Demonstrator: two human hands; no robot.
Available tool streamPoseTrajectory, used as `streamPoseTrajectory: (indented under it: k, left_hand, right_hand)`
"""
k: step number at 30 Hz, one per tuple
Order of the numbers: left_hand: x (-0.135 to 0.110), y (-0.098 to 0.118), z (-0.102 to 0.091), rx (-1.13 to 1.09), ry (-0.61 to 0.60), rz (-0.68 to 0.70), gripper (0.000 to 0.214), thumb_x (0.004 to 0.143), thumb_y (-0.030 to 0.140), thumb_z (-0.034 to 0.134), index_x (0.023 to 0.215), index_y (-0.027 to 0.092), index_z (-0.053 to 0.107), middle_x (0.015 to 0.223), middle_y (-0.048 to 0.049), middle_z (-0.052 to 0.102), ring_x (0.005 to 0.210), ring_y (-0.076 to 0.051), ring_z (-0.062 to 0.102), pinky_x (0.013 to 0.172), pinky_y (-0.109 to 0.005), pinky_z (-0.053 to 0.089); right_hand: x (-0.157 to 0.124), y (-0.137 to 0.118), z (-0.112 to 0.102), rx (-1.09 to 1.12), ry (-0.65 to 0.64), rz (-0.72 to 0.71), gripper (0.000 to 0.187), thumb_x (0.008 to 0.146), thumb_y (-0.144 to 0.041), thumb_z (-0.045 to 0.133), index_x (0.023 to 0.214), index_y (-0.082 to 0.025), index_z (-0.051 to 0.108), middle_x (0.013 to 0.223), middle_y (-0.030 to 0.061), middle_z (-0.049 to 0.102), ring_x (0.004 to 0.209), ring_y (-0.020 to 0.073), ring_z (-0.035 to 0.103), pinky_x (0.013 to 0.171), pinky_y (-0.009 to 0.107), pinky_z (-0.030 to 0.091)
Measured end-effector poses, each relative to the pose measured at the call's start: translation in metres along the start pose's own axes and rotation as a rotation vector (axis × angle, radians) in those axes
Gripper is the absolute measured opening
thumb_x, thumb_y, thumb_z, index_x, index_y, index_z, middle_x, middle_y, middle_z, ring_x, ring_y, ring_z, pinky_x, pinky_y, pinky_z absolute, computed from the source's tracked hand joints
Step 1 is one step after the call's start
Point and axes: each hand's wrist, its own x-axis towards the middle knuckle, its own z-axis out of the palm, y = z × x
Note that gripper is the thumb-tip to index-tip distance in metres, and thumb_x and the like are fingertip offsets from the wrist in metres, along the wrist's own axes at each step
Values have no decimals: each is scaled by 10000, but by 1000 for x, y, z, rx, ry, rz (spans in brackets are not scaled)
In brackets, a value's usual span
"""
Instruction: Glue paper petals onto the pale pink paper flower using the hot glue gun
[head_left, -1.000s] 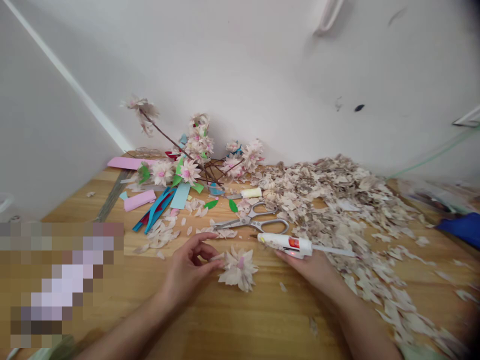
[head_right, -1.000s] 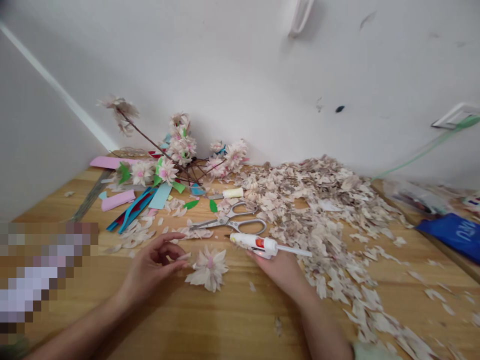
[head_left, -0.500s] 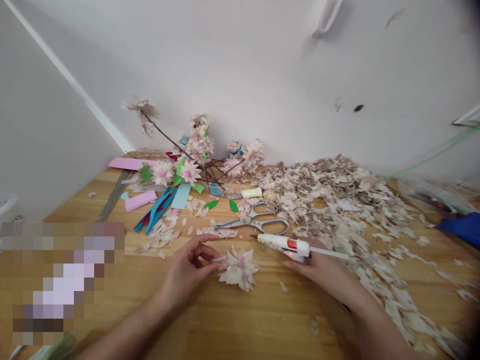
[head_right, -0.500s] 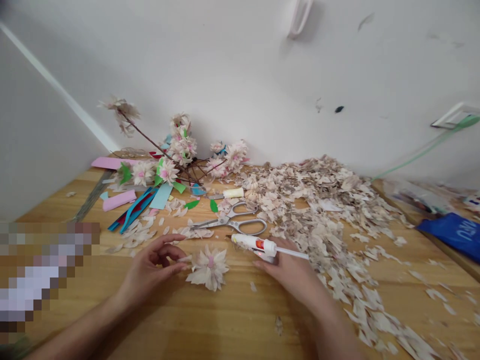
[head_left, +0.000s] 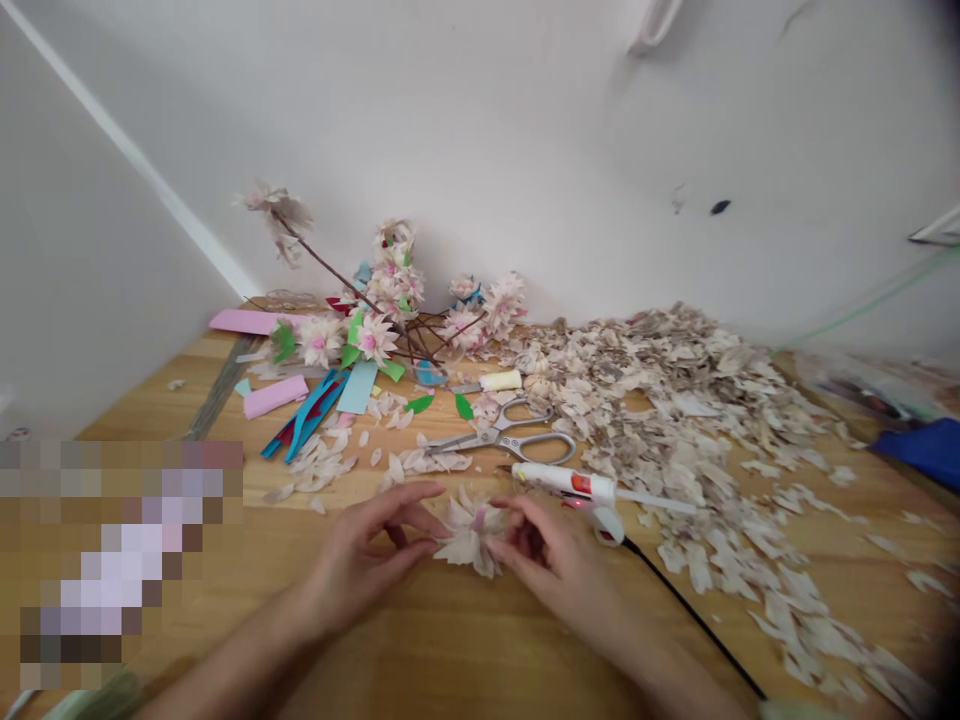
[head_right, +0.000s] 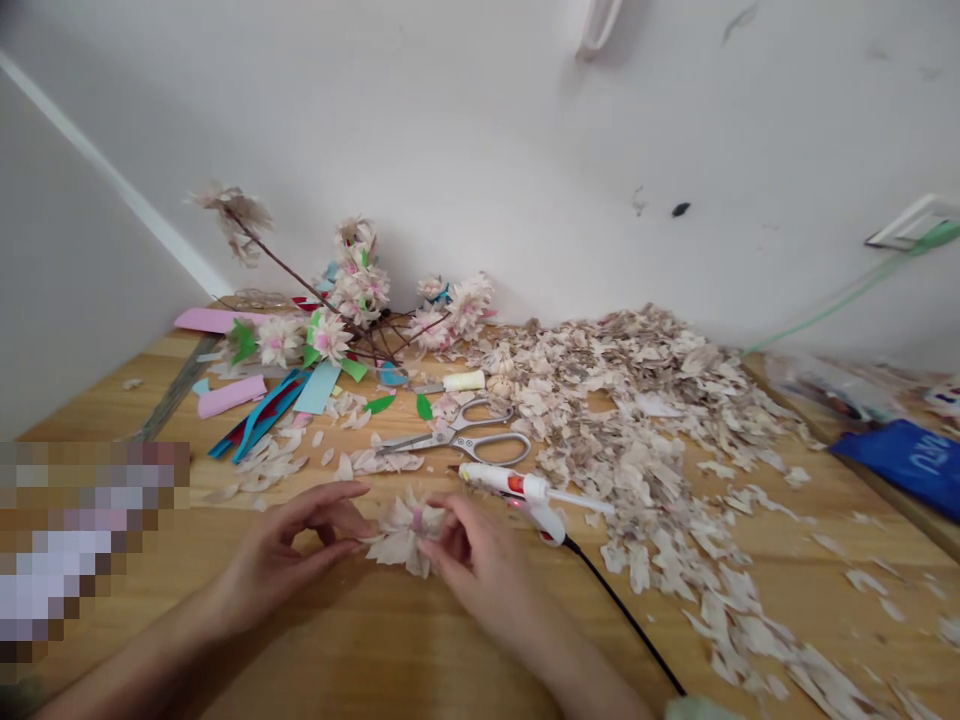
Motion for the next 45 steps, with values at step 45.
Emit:
streamPoseTrajectory:
  k: [45]
  left_hand:
    - [-1, 4, 4, 767, -36, 753, 313, 863, 65, 507, 1163, 126, 572, 904, -14, 732, 989, -149, 604, 1082, -374, 361]
  right_hand:
    - [3, -11, 1, -295, 326, -420, 228, 945, -250, 428, 743, -198, 523, 603, -7, 522, 584, 146, 492, 538, 263, 348]
